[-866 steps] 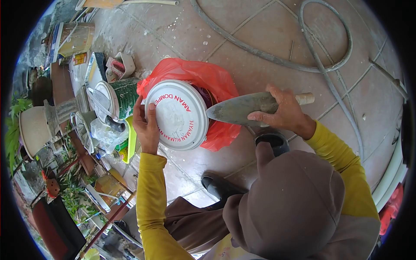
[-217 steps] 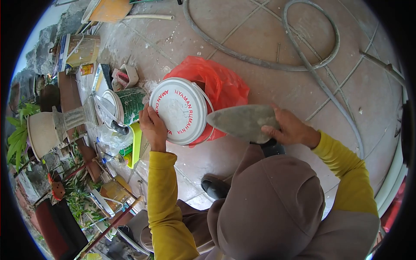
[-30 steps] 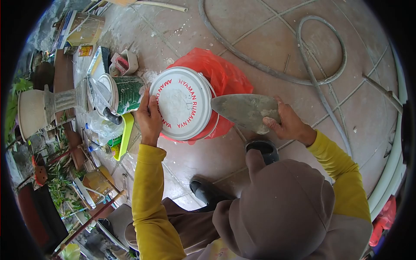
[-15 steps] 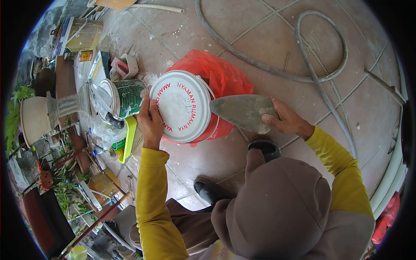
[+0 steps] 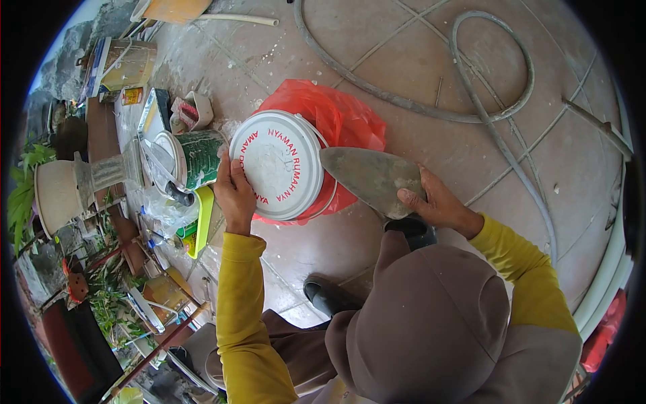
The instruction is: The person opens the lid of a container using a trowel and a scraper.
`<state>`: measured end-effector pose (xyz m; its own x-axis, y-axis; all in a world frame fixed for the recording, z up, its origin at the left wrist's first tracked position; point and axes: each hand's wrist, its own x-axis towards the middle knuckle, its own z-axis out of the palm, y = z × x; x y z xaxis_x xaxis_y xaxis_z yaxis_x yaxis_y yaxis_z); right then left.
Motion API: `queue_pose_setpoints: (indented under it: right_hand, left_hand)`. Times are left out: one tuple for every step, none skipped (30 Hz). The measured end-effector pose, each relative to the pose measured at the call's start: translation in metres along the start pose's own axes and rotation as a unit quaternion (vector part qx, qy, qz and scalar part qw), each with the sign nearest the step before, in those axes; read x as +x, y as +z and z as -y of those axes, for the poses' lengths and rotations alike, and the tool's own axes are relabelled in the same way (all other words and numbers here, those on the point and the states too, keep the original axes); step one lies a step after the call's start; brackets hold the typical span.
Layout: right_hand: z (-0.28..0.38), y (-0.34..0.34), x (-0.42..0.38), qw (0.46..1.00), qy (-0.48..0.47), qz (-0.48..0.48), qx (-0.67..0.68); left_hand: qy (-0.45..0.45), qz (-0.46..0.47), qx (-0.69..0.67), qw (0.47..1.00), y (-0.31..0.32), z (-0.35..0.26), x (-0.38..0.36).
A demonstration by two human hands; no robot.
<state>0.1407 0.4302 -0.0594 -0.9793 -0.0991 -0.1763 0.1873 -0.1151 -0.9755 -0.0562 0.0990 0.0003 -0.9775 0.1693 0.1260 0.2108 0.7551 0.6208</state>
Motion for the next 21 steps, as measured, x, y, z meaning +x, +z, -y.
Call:
queue_pose_setpoints:
  right_hand:
    - [-0.001,0.003,-0.004,1.0,0.006,-0.011,-0.011]
    - [-0.001,0.001,-0.004,0.999,-0.01,-0.011,-0.045]
    - [0.002,0.0,-0.004,0.997,-0.025,-0.009,-0.077]
    - [0.004,-0.003,0.0,0.993,-0.045,-0.009,-0.111]
    - [0.003,-0.006,0.003,0.991,-0.06,-0.004,-0.122]
    - [-0.001,-0.008,0.003,0.989,-0.071,0.0,-0.13]
    - [-0.003,-0.011,0.005,0.987,-0.081,0.005,-0.139]
    - [-0.002,-0.019,0.009,0.986,-0.075,0.019,-0.15]
    - [0.002,-0.03,0.016,0.984,-0.068,0.034,-0.16]
    - [0.004,-0.04,0.02,0.983,-0.057,0.049,-0.17]
    - [0.008,-0.048,0.025,0.975,-0.071,0.053,-0.205]
    - [0.014,-0.058,0.032,0.965,-0.086,0.057,-0.242]
    - [0.017,-0.062,0.039,0.954,-0.101,0.062,-0.277]
    - [0.019,-0.064,0.046,0.965,-0.098,0.082,-0.228]
    - [0.022,-0.067,0.054,0.974,-0.095,0.096,-0.183]
    - [0.023,-0.066,0.055,0.981,-0.088,0.112,-0.132]
    - [0.022,-0.063,0.055,0.989,-0.069,0.108,-0.078]
    - [0.019,-0.058,0.053,0.993,-0.053,0.101,-0.026]
    - [0.014,-0.053,0.048,0.995,-0.029,0.094,0.033]
    - [0.008,-0.054,0.047,0.991,-0.061,0.093,-0.074]
    - [0.002,-0.056,0.043,0.976,-0.09,0.092,-0.177]
  left_hand:
    - [-0.012,0.002,-0.004,1.0,0.001,0.002,-0.001]
    - [-0.023,0.002,-0.008,1.0,0.002,0.003,-0.002]
    - [-0.035,0.002,-0.01,0.999,0.002,-0.002,-0.002]
    - [0.033,0.005,0.01,0.999,0.002,-0.009,-0.003]
    - [0.101,0.008,0.03,0.994,0.002,-0.016,-0.009]
    - [0.167,0.016,0.05,0.985,-0.001,-0.025,-0.015]
    - [0.208,0.056,0.102,0.971,-0.007,-0.033,-0.019]
    - [0.249,0.093,0.155,0.951,-0.014,-0.04,-0.023]
    - [0.288,0.13,0.207,0.926,-0.016,-0.043,-0.024]
    - [0.297,0.117,0.166,0.933,-0.01,-0.039,-0.023]
    - [0.298,0.116,0.166,0.933,-0.008,-0.038,-0.024]
    - [0.301,0.113,0.165,0.932,-0.006,-0.039,-0.022]
    - [0.301,0.112,0.166,0.932,-0.007,-0.039,-0.023]
    - [0.3,0.107,0.171,0.932,-0.008,-0.039,-0.024]
    - [0.305,0.101,0.171,0.931,-0.004,-0.038,-0.02]
    - [0.304,0.1,0.174,0.931,-0.005,-0.038,-0.022]
    - [0.305,0.098,0.171,0.932,-0.005,-0.038,-0.021]
    - [0.308,0.094,0.168,0.932,-0.004,-0.038,-0.019]
    - [0.306,0.098,0.165,0.932,-0.004,-0.038,-0.021]
    - [0.309,0.098,0.164,0.932,-0.002,-0.038,-0.02]
    - [0.309,0.099,0.165,0.931,-0.003,-0.038,-0.021]
